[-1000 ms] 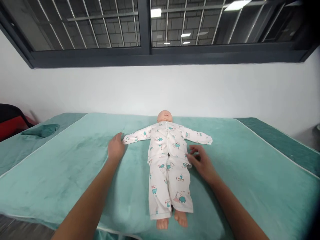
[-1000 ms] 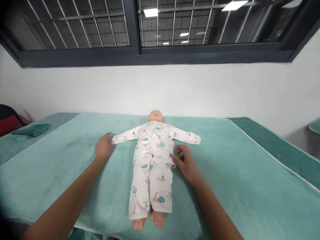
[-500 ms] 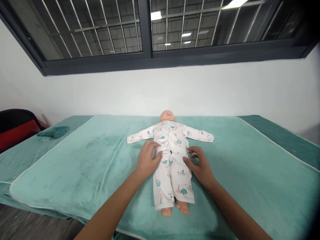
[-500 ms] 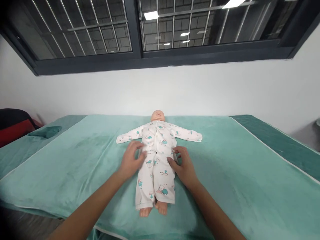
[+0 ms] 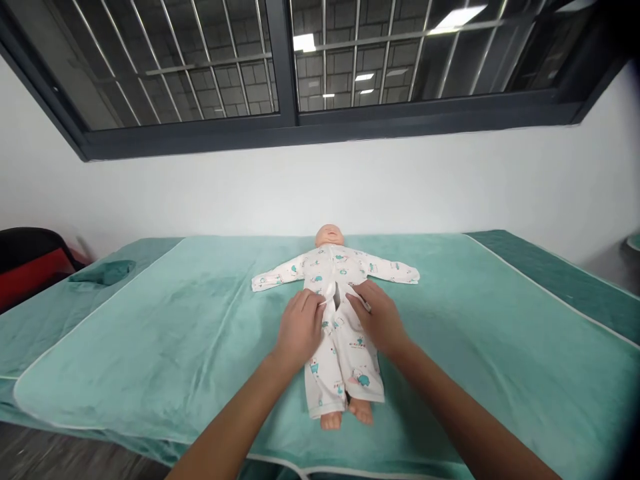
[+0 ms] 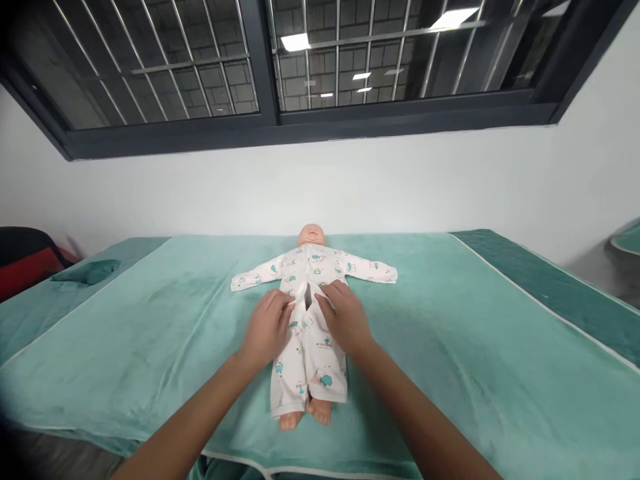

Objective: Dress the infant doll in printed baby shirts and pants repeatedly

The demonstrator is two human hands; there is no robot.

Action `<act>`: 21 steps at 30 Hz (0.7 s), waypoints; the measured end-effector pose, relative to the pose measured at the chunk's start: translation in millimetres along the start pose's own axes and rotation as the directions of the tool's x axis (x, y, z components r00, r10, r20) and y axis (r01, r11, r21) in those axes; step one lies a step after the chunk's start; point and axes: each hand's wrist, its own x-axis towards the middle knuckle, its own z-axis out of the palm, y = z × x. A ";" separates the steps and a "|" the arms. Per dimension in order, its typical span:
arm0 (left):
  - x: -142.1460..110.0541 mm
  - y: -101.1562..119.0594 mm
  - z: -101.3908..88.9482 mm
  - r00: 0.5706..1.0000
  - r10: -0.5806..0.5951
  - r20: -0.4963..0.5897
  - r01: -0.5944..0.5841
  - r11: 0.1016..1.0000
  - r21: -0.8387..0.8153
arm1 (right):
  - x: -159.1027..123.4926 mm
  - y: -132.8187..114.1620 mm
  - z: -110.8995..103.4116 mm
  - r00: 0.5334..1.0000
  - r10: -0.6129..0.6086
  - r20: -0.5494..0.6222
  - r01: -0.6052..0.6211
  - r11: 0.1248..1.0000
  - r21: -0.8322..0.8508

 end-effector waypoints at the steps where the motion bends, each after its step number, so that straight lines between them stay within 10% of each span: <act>1: -3.3 -1.2 -1.0 1.000 0.011 -0.002 -0.011 1.000 -0.021 | -2.3 -0.4 -1.5 1.000 -0.013 0.016 0.013 1.000 -0.002; 8: -12.6 -6.3 1.3 0.997 0.044 0.069 -0.030 0.980 -0.195 | -8.4 -3.5 -3.6 0.959 -0.114 0.260 0.128 0.991 -0.036; 15: 54.6 -15.9 10.8 0.941 -0.335 -0.040 0.299 0.883 -0.361 | 53.5 15.8 18.4 0.992 0.105 -0.074 -0.095 0.987 0.127; 21: 116.4 -16.2 27.0 0.912 -0.408 0.048 0.407 0.883 -0.232 | 71.6 35.6 54.6 0.964 0.146 -0.222 -0.122 0.985 0.119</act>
